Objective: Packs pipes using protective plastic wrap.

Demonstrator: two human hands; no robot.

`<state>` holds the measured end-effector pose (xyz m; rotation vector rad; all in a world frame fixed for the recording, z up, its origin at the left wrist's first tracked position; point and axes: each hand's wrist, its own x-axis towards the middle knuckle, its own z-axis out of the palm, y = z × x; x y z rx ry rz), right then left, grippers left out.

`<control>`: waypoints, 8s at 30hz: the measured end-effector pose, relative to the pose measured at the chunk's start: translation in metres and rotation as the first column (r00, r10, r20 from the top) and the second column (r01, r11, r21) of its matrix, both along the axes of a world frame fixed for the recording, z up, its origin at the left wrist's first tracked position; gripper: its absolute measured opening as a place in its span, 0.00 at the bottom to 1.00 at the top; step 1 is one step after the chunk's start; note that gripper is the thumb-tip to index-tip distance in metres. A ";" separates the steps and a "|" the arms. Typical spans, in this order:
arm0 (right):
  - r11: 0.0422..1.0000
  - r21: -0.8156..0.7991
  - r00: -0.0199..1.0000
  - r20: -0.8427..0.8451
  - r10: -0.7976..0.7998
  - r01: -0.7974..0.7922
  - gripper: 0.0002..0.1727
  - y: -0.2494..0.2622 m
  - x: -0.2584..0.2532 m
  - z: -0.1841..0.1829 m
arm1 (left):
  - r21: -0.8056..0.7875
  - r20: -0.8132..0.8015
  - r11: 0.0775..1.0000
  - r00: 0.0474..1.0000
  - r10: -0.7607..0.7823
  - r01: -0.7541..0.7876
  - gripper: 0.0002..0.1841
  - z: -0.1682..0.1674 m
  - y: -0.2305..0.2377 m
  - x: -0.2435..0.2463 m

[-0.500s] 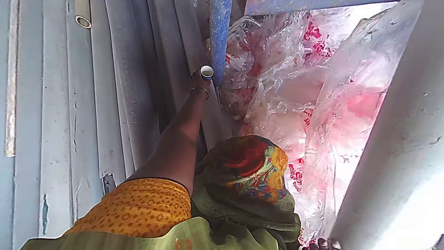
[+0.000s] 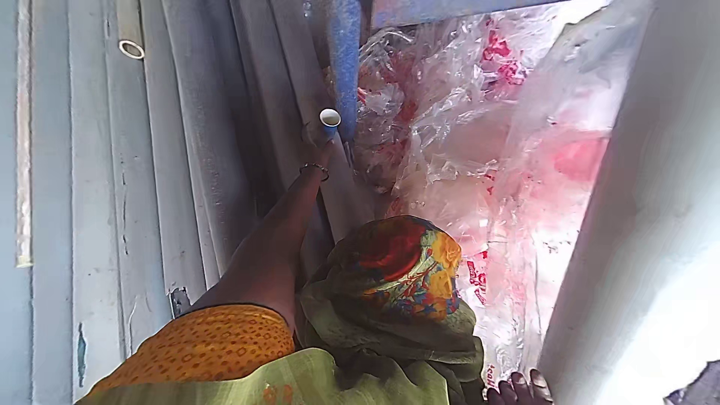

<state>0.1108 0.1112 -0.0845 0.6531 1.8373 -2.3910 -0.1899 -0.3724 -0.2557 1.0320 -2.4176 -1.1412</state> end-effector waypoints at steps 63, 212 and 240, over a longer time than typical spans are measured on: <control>0.093 0.936 0.911 -0.351 0.219 0.338 0.13 0.106 -0.010 0.018 | -0.801 -0.267 0.253 0.055 -0.962 0.542 0.22 0.240 0.414 0.117; 0.120 0.861 0.862 -0.504 0.058 0.495 0.38 0.080 0.013 -0.042 | -0.523 0.525 -0.239 0.088 -0.847 0.818 0.24 0.394 0.444 0.063; 0.121 0.860 0.859 -0.506 0.077 0.496 0.42 0.080 0.014 -0.043 | -0.474 -0.292 0.120 -0.027 -0.956 0.872 0.29 0.338 0.432 0.110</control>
